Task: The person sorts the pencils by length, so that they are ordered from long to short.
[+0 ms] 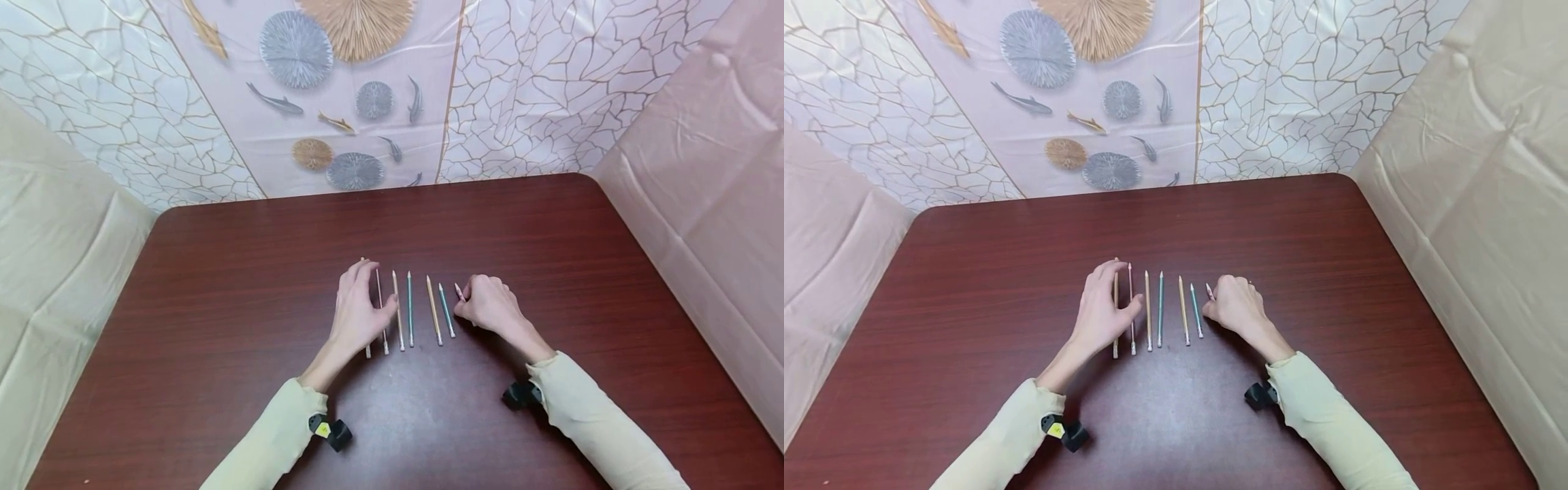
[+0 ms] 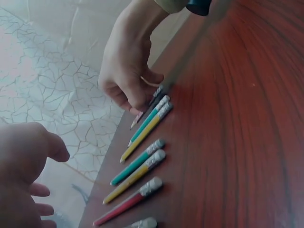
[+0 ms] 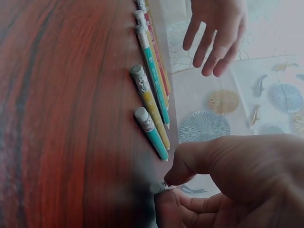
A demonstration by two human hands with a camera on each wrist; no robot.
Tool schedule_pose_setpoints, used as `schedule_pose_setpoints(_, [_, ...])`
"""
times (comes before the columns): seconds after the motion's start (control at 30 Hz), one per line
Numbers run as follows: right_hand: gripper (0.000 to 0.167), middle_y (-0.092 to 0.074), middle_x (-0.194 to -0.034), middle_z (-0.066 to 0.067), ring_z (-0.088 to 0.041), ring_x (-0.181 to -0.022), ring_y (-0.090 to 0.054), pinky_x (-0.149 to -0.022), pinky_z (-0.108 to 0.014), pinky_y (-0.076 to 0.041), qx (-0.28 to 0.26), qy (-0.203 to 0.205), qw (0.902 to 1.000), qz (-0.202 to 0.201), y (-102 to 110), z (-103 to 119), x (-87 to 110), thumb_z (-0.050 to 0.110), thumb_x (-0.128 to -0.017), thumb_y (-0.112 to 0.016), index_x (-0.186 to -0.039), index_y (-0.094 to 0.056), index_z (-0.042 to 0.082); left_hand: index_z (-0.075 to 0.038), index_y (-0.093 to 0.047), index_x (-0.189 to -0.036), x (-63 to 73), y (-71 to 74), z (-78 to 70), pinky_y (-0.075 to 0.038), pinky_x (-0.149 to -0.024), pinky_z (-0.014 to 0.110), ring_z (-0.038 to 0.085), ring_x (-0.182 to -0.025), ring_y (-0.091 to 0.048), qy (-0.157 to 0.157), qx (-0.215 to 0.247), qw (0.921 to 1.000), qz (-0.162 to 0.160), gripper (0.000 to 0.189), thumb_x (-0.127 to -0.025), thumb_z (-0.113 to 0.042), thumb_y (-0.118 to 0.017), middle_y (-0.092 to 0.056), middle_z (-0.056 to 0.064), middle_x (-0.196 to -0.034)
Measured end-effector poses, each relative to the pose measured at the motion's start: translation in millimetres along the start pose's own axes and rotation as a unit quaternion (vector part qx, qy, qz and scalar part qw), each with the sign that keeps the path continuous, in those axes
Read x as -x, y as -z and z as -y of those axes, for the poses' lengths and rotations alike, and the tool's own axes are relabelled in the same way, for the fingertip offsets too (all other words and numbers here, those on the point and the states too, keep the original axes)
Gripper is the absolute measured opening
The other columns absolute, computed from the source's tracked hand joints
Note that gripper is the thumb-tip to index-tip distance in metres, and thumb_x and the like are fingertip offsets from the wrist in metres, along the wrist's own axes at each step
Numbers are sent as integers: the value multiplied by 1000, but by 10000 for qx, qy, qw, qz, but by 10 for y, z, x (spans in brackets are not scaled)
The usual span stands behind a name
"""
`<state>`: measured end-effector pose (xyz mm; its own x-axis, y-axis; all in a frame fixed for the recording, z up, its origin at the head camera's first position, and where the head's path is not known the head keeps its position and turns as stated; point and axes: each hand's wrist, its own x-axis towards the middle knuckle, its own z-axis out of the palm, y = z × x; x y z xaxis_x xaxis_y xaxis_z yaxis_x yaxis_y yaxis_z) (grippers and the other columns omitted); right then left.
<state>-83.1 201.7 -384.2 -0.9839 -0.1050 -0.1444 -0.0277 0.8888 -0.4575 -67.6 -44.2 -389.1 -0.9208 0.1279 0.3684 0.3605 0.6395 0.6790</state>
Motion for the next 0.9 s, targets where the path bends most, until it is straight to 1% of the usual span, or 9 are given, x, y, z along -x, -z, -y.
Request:
schedule_pose_setpoints(0.1, [7,-55,-49,5,-17,-48,-55,-48,-36,-42,-147,48,9999,34,11,-2,11,13,-71,-68,-67,-63,14,4,-53,-134,29,44,33,-30,-104,64,45,-136,-36,-43,-230,9996,145,67,-77,-21,-75,-45,25,-145])
schedule_pose_setpoints(0.2, [6,-55,-51,4,-18,-49,-55,-49,-35,-42,-212,33,9998,52,15,7,24,13,-71,-69,-69,-64,13,2,-47,-143,63,85,63,-20,-107,70,45,-144,-23,-3,-662,9971,364,80,-77,-32,-78,-36,25,-153])
schedule_pose_setpoints(0.33, [6,-55,-53,3,-19,-51,-54,-48,-35,-42,-213,1,9998,40,11,16,32,13,-71,-69,-69,-63,13,0,-34,-153,116,134,93,-8,-107,74,44,-149,-1,49,-1365,9885,644,100,-78,-52,-75,-18,23,-162])
schedule_pose_setpoints(0.47, [9,-53,-50,4,-18,-49,-54,-47,-34,-41,-216,56,9998,7,-4,15,31,13,-70,-68,-65,-62,14,-4,-21,-158,176,179,140,2,-107,73,41,-147,16,-95,-1850,9794,804,111,-79,-65,-68,-2,18,-165])
schedule_pose_setpoints(0.57, [10,-52,-48,5,-18,-47,-53,-46,-34,-41,-221,97,9997,-32,-16,12,32,12,-70,-68,-63,-61,14,-8,-15,-160,209,202,189,6,-106,73,39,-147,21,-334,-2057,9745,836,112,-79,-69,-63,3,15,-166])
schedule_pose_setpoints(0.7, [10,-51,-46,7,-17,-47,-53,-46,-34,-41,-214,111,9997,-86,-24,5,35,11,-70,-67,-62,-61,15,-10,-13,-161,232,228,238,8,-105,73,37,-147,21,-546,-2104,9723,858,109,-81,-68,-60,5,12,-166])
schedule_pose_setpoints(0.9, [10,-52,-47,7,-20,-51,-54,-48,-36,-42,-175,102,9997,-134,-24,6,48,10,-70,-65,-62,-62,15,-7,-15,-160,255,243,281,10,-105,73,37,-147,19,-533,-1973,9749,880,108,-82,-66,-60,6,13,-166])
